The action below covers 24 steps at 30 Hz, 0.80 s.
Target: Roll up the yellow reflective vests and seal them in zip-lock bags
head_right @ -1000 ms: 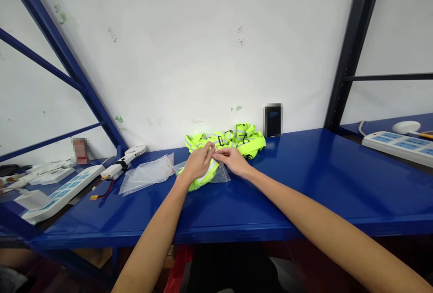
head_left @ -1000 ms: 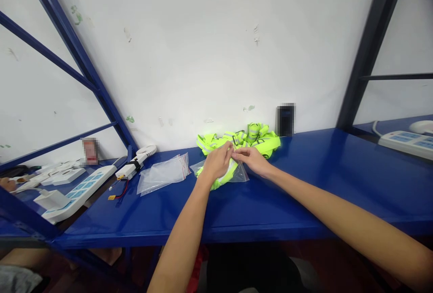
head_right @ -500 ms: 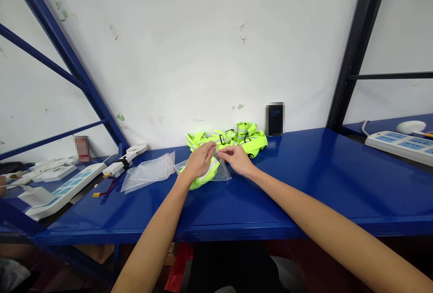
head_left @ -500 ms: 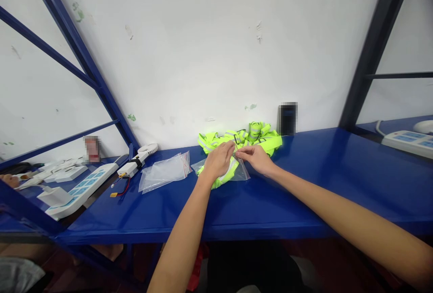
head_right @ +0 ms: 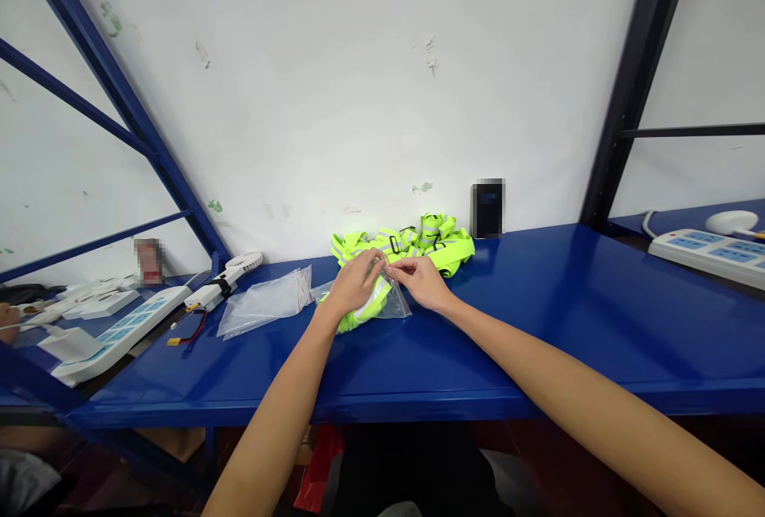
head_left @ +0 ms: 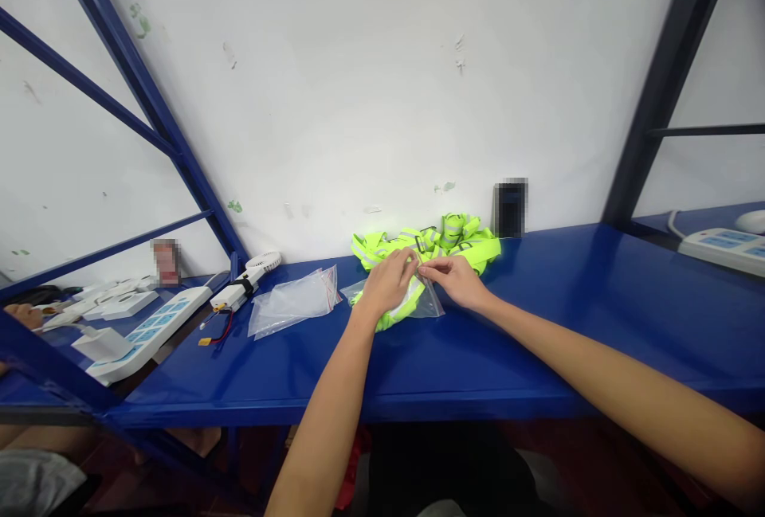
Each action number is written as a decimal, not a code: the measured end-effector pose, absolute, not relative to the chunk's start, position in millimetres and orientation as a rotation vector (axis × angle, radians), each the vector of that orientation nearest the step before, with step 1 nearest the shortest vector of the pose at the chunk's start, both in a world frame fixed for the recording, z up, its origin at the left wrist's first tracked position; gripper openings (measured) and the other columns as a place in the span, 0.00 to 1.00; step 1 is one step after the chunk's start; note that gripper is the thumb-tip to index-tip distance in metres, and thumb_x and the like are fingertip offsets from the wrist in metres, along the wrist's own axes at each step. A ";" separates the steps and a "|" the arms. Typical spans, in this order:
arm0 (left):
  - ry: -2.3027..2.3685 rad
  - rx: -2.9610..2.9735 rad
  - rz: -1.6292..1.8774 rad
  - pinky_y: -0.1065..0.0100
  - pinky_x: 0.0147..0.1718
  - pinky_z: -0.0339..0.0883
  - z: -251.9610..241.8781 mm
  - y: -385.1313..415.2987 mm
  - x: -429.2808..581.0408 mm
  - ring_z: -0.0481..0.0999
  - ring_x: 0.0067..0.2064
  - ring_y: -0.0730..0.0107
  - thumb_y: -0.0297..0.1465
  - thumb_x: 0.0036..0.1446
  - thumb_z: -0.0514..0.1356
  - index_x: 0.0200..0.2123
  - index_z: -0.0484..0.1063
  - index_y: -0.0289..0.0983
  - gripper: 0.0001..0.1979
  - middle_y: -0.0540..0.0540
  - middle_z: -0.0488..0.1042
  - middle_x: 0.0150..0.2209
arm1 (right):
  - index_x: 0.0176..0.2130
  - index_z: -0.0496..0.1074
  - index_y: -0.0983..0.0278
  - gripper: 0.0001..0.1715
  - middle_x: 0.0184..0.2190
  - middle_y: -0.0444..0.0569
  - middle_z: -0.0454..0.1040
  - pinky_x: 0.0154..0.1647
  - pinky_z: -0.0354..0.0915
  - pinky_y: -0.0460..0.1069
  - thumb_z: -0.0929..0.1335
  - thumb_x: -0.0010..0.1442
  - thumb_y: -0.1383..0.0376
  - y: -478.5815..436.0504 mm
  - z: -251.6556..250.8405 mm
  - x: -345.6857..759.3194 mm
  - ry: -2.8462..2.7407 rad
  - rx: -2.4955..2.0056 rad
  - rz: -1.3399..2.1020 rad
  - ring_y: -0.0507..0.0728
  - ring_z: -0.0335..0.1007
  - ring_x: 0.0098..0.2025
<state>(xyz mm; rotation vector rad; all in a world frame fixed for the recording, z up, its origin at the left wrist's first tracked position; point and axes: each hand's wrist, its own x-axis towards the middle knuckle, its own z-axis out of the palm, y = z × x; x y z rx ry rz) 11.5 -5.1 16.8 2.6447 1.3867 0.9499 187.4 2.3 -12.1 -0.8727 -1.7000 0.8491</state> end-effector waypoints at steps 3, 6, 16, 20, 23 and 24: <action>1.337 2.664 0.976 0.65 0.41 0.63 15.9 -4.4 10.6 0.73 0.43 0.64 0.36 0.67 0.45 0.42 0.66 0.41 0.12 0.46 0.74 0.41 | 0.34 0.80 0.66 0.21 0.31 0.50 0.80 0.38 0.66 0.53 0.69 0.54 0.52 3.6 -13.9 188.2 -1.711 -0.880 0.845 0.60 0.73 0.35; 1.299 2.683 0.970 0.66 0.40 0.62 15.8 -4.8 10.4 0.73 0.41 0.64 0.36 0.68 0.45 0.41 0.66 0.41 0.11 0.46 0.74 0.39 | 0.34 0.79 0.67 0.20 0.31 0.50 0.79 0.38 0.66 0.52 0.69 0.55 0.53 3.4 -13.9 188.4 -1.725 -0.886 0.839 0.60 0.72 0.34; 1.295 2.691 1.002 0.66 0.35 0.59 15.3 -5.1 10.1 0.71 0.35 0.65 0.35 0.68 0.44 0.39 0.64 0.39 0.11 0.47 0.73 0.34 | 0.34 0.76 0.67 0.21 0.29 0.49 0.76 0.35 0.65 0.50 0.68 0.55 0.51 -0.2 -7.6 184.4 -1.739 -0.875 0.867 0.56 0.69 0.32; 1.386 2.654 1.056 0.65 0.36 0.60 16.1 -5.2 6.6 0.72 0.37 0.64 0.35 0.68 0.42 0.39 0.63 0.40 0.12 0.46 0.73 0.35 | 0.32 0.75 0.67 0.20 0.26 0.47 0.74 0.31 0.63 0.49 0.69 0.54 0.52 3.5 -12.2 188.7 -1.821 -0.920 0.928 0.55 0.67 0.28; 1.435 2.643 1.055 0.65 0.36 0.60 16.3 -5.4 5.8 0.73 0.38 0.63 0.35 0.68 0.42 0.40 0.63 0.39 0.13 0.45 0.73 0.36 | 0.29 0.73 0.66 0.20 0.23 0.46 0.71 0.28 0.61 0.48 0.67 0.56 0.51 5.1 -16.2 190.3 -1.893 -0.920 0.858 0.53 0.64 0.25; 1.446 2.643 1.050 0.65 0.36 0.60 16.2 -5.4 6.0 0.73 0.38 0.62 0.35 0.68 0.42 0.40 0.64 0.39 0.13 0.45 0.73 0.36 | 0.28 0.73 0.66 0.20 0.23 0.46 0.71 0.28 0.60 0.48 0.67 0.56 0.51 5.2 -17.1 190.2 -1.908 -0.913 0.817 0.53 0.63 0.25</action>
